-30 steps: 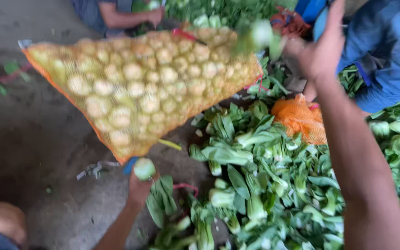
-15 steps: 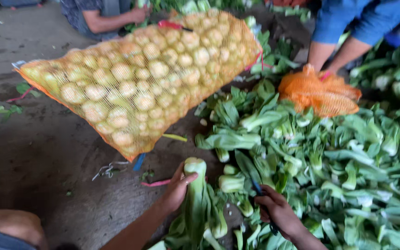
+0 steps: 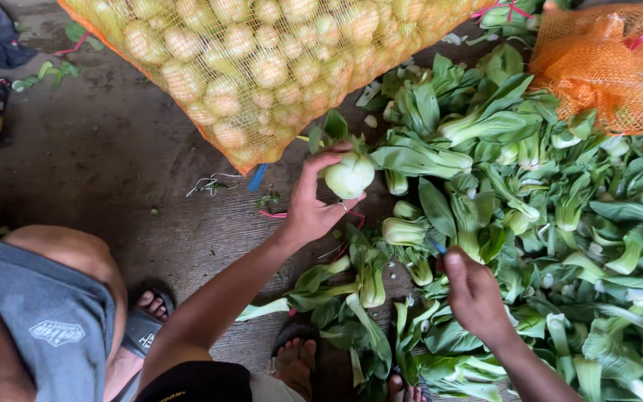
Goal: The person sits on the floor of a produce workspace surrounded by piles of leafy green vegetables and trims them one at a time, using a small knife to cut the root ends off bok choy and tossing trimmed heads aside. They occasionally reach into surrounding piles to select the next vegetable and handle mesh bags of produce nearby.
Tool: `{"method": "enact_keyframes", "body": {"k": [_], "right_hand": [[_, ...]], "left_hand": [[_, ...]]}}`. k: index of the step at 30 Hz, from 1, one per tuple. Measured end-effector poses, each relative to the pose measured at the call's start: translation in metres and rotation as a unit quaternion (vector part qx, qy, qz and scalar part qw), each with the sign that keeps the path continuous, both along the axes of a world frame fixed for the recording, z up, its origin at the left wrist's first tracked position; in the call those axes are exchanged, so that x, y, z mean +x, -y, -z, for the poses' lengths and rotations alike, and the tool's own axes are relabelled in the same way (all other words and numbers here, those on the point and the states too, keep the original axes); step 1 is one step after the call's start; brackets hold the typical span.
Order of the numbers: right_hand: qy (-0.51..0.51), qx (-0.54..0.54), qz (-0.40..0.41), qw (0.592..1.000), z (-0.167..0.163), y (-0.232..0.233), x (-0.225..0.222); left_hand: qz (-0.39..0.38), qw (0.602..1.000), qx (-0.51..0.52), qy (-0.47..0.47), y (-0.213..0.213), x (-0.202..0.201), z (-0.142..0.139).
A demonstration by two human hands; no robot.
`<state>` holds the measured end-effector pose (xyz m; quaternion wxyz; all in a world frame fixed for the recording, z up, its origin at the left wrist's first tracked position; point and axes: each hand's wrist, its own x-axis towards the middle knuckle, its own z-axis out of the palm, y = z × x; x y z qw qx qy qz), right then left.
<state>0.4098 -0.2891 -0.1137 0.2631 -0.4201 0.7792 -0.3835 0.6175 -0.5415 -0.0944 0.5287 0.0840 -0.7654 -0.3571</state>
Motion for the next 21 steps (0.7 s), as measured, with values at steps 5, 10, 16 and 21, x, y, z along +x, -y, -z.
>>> {"method": "enact_keyframes", "body": {"k": [5,10,16,21], "right_hand": [[-0.373,-0.166,-0.105,0.907,-0.041,0.036,0.024],[-0.394,-0.18,-0.127,0.892,-0.054,0.053,0.031],[-0.383,-0.138,-0.151,0.901,-0.043,0.052,0.027],[-0.399,-0.144,-0.167,0.89,-0.036,0.054,0.014]], "left_hand": [[0.064,0.99,0.123,0.031,-0.009,0.016,0.015],[0.15,0.969,0.19,0.049,-0.02,0.022,0.022],[0.15,0.97,0.168,0.093,-0.034,0.017,0.013],[0.106,0.983,0.087,0.122,-0.039,0.016,0.013]]}}
